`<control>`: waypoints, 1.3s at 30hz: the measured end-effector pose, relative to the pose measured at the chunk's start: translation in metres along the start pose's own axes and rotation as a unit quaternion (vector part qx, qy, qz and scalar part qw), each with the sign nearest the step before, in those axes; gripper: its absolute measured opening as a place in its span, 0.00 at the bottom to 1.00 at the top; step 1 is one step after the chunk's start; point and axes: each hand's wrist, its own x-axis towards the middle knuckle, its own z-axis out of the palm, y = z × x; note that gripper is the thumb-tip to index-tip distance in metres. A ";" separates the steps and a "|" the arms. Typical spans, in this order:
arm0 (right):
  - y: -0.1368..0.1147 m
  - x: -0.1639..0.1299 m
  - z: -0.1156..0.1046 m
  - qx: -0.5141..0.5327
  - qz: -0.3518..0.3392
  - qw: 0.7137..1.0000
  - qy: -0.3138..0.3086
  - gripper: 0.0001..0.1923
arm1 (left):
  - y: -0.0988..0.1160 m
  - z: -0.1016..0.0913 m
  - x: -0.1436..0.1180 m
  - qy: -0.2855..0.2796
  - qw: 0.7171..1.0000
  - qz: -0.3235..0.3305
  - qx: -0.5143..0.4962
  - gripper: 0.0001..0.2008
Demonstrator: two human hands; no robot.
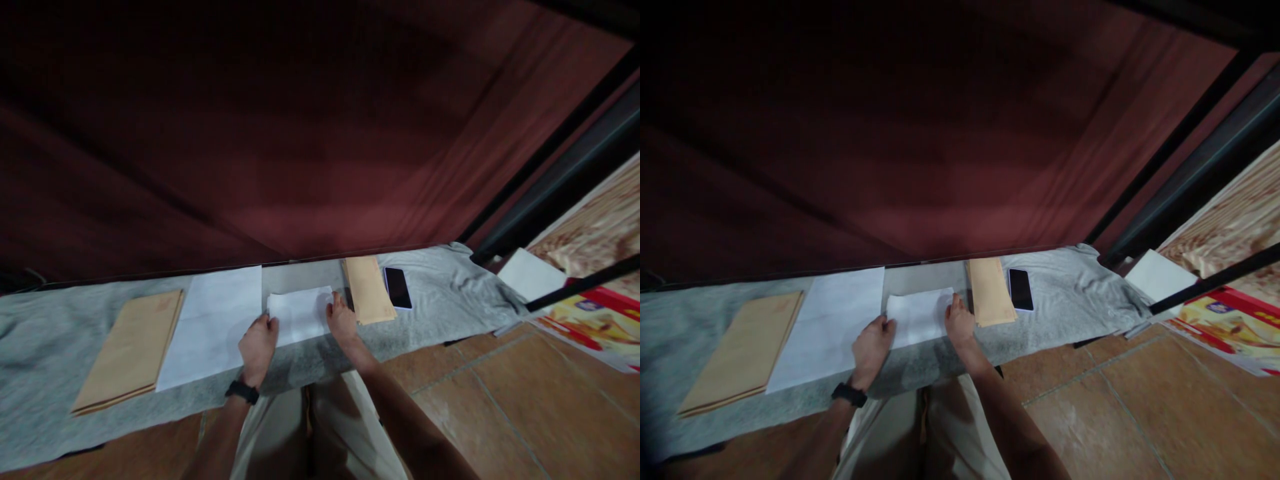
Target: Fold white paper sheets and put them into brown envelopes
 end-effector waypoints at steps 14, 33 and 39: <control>-0.020 -0.002 0.006 0.023 -0.181 0.983 0.039 0.25 | 0.003 0.010 -0.001 0.019 0.998 0.031 0.045 0.18; -0.022 -0.018 0.051 -0.013 -0.257 0.965 0.055 0.27 | 0.041 0.079 0.011 0.131 0.956 0.259 -0.041 0.29; -0.013 -0.013 0.055 0.006 -0.224 0.970 0.093 0.25 | 0.015 0.091 0.012 0.169 0.961 0.215 -0.052 0.32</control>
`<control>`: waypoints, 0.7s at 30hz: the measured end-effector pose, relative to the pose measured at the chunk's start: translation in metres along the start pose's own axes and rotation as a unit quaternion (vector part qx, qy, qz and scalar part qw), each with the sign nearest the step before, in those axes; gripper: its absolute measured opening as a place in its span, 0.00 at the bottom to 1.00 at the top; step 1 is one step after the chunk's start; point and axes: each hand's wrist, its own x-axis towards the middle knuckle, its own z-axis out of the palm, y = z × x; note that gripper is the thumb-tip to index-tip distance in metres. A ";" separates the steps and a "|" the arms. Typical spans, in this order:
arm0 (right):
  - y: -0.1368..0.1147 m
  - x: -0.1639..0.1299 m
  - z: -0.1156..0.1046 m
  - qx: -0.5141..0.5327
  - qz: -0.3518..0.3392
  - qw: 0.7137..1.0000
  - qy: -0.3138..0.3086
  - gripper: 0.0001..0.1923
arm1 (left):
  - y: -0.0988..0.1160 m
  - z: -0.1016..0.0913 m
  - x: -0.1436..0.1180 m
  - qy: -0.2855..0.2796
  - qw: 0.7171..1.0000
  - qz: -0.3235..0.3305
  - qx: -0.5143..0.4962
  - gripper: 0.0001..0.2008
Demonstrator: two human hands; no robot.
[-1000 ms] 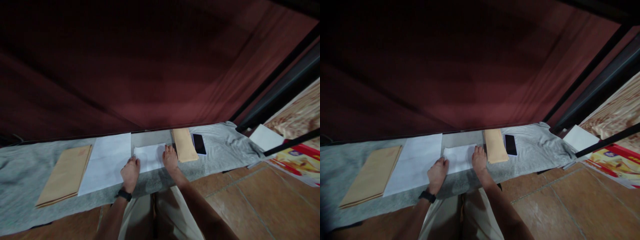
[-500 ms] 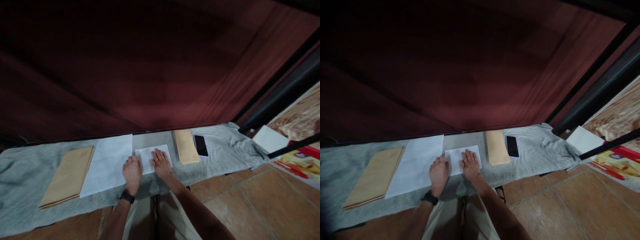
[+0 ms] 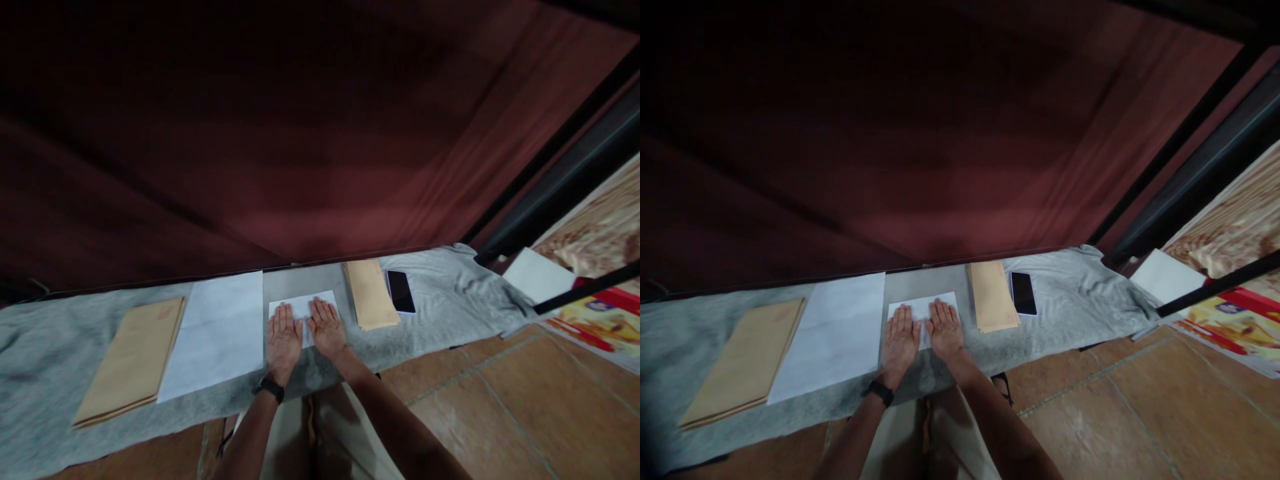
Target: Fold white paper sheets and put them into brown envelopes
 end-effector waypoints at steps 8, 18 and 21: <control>0.030 0.000 -0.012 -0.032 0.082 0.996 0.002 0.26 | -0.011 0.000 -0.013 0.049 0.999 -0.015 -0.004 0.31; -0.034 0.030 0.006 0.052 -0.043 0.998 -0.020 0.24 | -0.012 -0.007 -0.014 0.022 0.999 0.010 0.026 0.28; -0.040 0.032 0.017 0.045 -0.039 0.998 -0.018 0.24 | -0.013 -0.008 -0.016 0.016 0.999 0.026 0.035 0.28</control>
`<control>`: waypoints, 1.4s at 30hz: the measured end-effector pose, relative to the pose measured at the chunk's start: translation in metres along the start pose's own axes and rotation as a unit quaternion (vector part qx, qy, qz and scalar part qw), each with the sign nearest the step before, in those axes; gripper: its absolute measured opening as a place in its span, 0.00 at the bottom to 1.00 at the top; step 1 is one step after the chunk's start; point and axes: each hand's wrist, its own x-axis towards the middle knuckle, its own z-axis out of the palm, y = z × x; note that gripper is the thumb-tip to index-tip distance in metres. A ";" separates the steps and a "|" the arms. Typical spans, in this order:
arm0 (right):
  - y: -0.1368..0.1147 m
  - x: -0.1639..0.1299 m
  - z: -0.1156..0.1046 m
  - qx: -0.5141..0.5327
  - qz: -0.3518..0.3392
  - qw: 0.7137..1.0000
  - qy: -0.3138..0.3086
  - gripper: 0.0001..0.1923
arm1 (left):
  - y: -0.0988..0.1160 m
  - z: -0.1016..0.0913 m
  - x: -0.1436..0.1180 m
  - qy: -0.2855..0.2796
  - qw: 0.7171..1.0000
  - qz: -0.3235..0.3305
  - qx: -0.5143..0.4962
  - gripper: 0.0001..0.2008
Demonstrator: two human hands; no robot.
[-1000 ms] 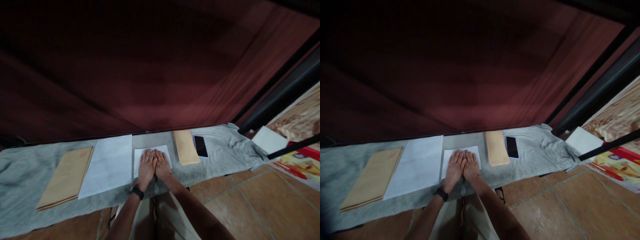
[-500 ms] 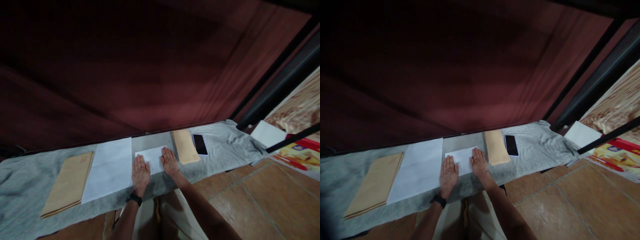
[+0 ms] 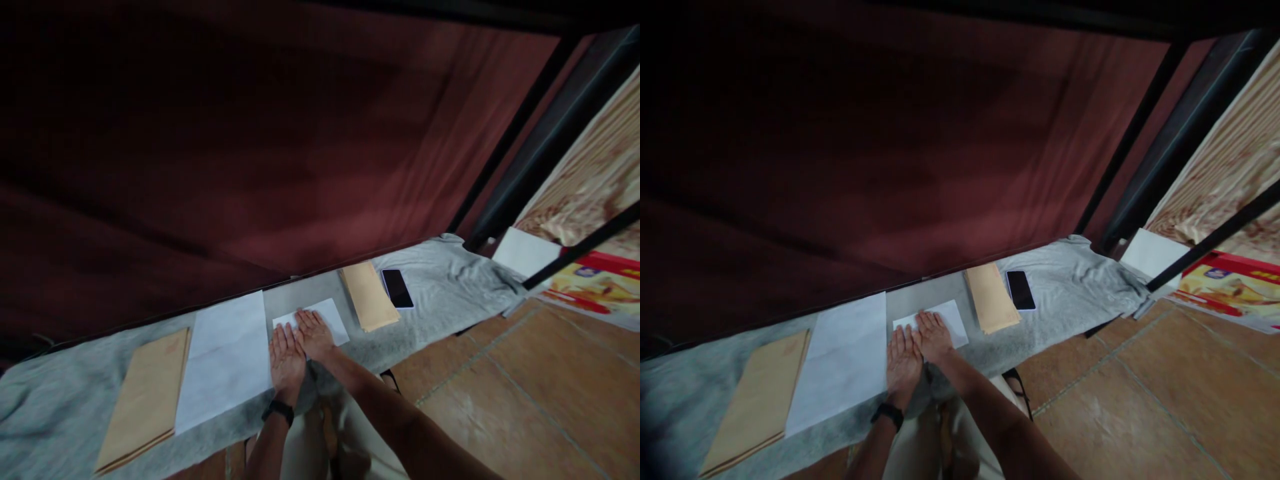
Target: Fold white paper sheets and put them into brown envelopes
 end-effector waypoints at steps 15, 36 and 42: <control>0.065 -0.034 -0.031 -0.075 0.109 0.991 0.032 0.27 | 0.001 -0.004 0.001 0.029 0.998 -0.033 -0.048 0.30; 0.063 -0.036 -0.033 -0.071 0.128 0.989 0.007 0.28 | 0.010 0.010 0.014 -0.002 0.999 -0.003 -0.036 0.32; 0.064 -0.034 -0.039 -0.065 0.124 0.990 0.006 0.28 | 0.004 0.002 0.001 0.019 0.999 -0.033 -0.029 0.31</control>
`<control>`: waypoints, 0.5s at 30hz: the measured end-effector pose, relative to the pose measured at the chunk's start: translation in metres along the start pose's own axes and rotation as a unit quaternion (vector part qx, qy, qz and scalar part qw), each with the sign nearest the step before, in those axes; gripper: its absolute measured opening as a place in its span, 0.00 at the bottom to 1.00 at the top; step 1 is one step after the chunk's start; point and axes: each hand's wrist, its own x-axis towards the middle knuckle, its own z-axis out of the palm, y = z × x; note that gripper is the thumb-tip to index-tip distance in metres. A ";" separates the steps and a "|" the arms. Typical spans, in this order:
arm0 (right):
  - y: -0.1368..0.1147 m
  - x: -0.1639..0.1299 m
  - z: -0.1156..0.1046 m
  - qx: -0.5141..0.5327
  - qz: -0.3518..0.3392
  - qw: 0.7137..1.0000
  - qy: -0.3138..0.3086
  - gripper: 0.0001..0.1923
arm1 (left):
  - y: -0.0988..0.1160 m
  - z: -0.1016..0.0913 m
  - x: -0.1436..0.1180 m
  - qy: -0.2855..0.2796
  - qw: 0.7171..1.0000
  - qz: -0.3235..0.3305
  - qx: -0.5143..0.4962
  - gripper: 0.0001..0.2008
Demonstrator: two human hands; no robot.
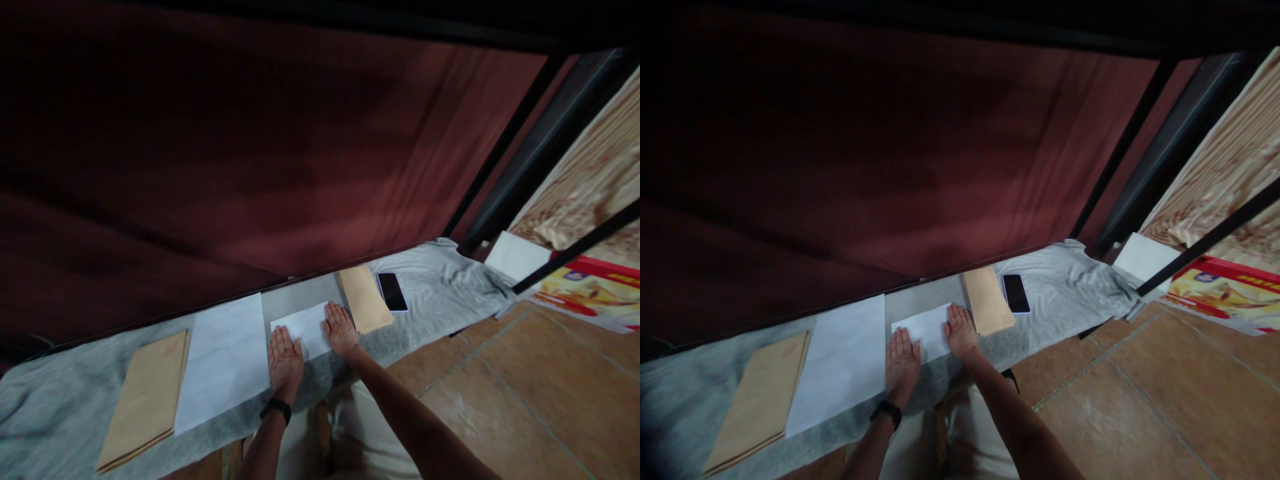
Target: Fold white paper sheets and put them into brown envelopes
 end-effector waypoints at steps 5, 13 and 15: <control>-0.016 0.000 -0.007 0.008 0.016 1.000 -0.001 0.27 | -0.004 -0.002 -0.003 0.007 1.000 0.002 0.002 0.31; -0.053 -0.023 0.002 0.040 -0.096 0.994 -0.026 0.26 | -0.005 -0.003 -0.003 0.004 1.000 0.017 0.005 0.31; -0.041 -0.027 0.000 0.028 -0.038 0.999 -0.007 0.26 | -0.005 -0.003 -0.004 0.009 1.000 0.017 0.001 0.31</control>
